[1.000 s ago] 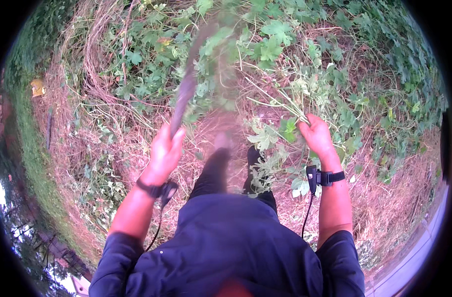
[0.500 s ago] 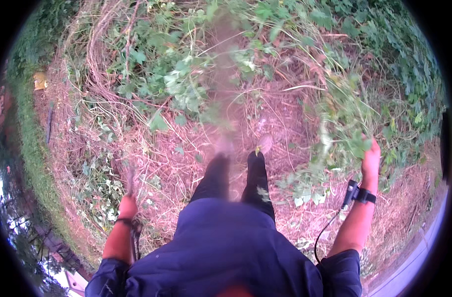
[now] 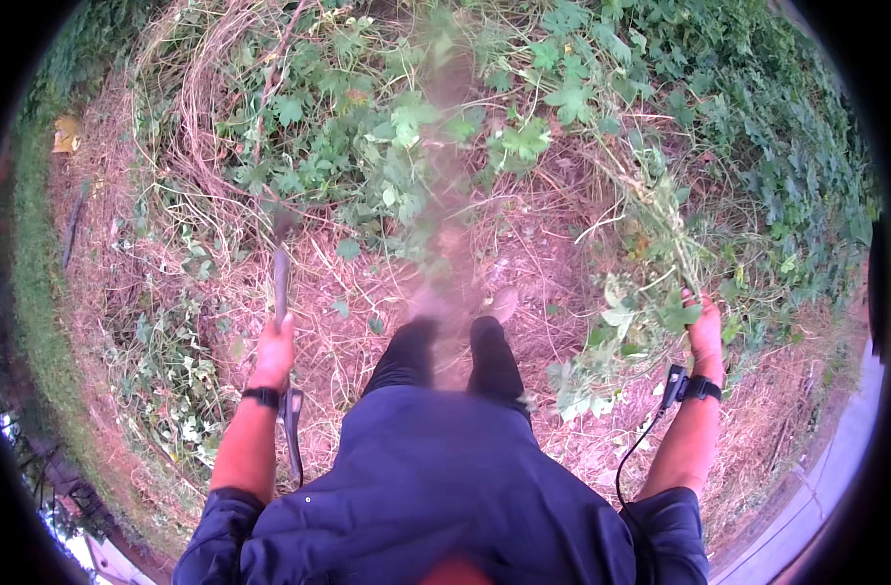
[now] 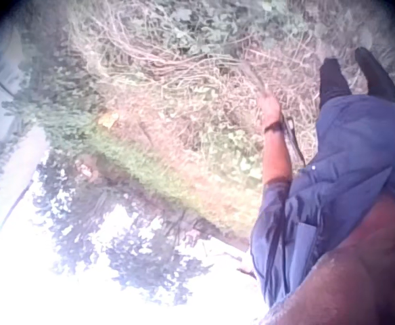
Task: The person clears weeds and dry vegetation from an outdoor area using a hand tool, occasionally pulling up vines and gathering the plant debris by hand.
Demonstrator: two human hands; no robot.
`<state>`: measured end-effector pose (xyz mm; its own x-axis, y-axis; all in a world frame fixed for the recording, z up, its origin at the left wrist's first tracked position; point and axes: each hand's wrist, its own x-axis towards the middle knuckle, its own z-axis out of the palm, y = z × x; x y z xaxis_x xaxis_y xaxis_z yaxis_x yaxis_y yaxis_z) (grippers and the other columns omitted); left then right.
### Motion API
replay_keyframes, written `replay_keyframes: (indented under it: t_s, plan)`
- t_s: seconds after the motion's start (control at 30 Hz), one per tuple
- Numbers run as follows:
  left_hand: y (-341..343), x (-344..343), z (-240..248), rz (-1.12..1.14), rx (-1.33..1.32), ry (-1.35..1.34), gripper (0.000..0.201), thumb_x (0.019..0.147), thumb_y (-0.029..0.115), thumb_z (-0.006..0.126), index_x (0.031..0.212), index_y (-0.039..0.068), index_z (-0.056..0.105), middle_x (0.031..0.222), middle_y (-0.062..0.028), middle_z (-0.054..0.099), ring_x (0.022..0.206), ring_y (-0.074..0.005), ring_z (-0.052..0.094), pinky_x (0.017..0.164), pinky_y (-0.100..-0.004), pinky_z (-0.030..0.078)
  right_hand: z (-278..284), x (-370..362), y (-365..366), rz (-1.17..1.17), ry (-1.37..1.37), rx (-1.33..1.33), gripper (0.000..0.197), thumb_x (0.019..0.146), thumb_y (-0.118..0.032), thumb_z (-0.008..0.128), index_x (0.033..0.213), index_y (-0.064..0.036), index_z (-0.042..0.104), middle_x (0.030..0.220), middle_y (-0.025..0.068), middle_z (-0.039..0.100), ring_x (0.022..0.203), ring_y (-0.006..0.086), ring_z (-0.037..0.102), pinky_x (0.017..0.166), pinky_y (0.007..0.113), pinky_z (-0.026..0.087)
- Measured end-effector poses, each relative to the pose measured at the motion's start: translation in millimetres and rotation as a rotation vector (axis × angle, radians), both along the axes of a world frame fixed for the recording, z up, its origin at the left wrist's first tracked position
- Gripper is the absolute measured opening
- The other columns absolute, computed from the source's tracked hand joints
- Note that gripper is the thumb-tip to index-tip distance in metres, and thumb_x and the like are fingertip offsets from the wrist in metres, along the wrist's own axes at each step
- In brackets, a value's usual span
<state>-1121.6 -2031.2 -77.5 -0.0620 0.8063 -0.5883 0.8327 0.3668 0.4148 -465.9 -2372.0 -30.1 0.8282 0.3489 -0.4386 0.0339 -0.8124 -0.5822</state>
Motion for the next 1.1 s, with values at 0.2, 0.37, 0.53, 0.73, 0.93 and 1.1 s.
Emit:
replay_keyframes:
  t_s: [0.2, 0.37, 0.53, 0.73, 0.93, 1.1]
  plan:
    - [83.5, 178.7, 48.8, -0.39, 0.247, -0.205, 0.045, 0.093, 0.042, 0.05, 0.096, -0.002, 0.057, 0.072, -0.0152, 0.058, 0.066, -0.0277, 0.058, 0.062, -0.0396, 0.045, -4.3, -15.4, 7.9, 0.141, 0.024, 0.074, 0.025, 0.087, -0.03, 0.066, 0.085, -0.0046, 0.062, 0.071, -0.0028, 0.056, 0.065, 0.0078, 0.048, 0.06, 0.024, 0.04]
    - [104.2, 333.3, 104.6, -0.511, 0.518, -0.482, 0.044, 0.094, 0.041, 0.05, 0.098, -0.002, 0.054, 0.073, -0.0187, 0.059, 0.069, -0.0325, 0.059, 0.064, -0.0418, 0.046, -0.3, -1.3, 3.4, 0.217, 0.02, 0.106, 0.022, 0.088, -0.026, 0.063, 0.081, -0.0048, 0.06, 0.069, -0.002, 0.052, 0.064, 0.0084, 0.046, 0.058, 0.025, 0.038]
    - [100.5, 412.1, 41.5, -0.578, 0.46, -0.34, 0.041, 0.094, 0.04, 0.05, 0.097, -0.001, 0.054, 0.081, -0.022, 0.061, 0.076, -0.0392, 0.061, 0.069, -0.0465, 0.048, 14.7, 29.2, -2.0, 0.309, -0.016, -0.042, 0.02, 0.09, -0.023, 0.062, 0.08, -0.0054, 0.057, 0.068, -0.004, 0.049, 0.065, 0.007, 0.042, 0.055, 0.024, 0.034]
    - [13.6, 217.8, -65.1, -0.411, -0.273, 0.376, 0.039, 0.091, 0.038, 0.052, 0.101, 0.001, 0.061, 0.09, -0.024, 0.065, 0.089, -0.0411, 0.062, 0.077, -0.0495, 0.049, 1.0, 127.4, -64.9, 0.124, -0.153, -0.003, 0.02, 0.089, -0.022, 0.061, 0.078, -0.0045, 0.06, 0.069, 0.0009, 0.051, 0.061, 0.0111, 0.045, 0.055, 0.029, 0.038]
    - [-101.0, 56.8, 48.2, -0.22, -0.312, 0.765, 0.045, 0.09, 0.041, 0.052, 0.098, -0.003, 0.058, 0.094, -0.0256, 0.064, 0.091, -0.0421, 0.061, 0.079, -0.0482, 0.049, -55.3, 193.6, -86.3, -0.221, 0.097, 0.221, 0.021, 0.09, -0.024, 0.062, 0.096, -0.0042, 0.06, 0.083, 0.0018, 0.061, 0.067, 0.0098, 0.055, 0.056, 0.024, 0.044]
    - [-95.6, 96.9, 18.6, -0.05, -0.118, 0.643, 0.047, 0.091, 0.043, 0.051, 0.102, -0.002, 0.057, 0.091, -0.024, 0.064, 0.086, -0.0415, 0.062, 0.075, -0.0472, 0.047, -74.5, 215.0, -91.7, -0.143, 0.15, 0.123, 0.027, 0.085, -0.016, 0.064, 0.108, -0.0016, 0.059, 0.088, 0.0026, 0.063, 0.072, 0.0103, 0.057, 0.059, 0.024, 0.046]
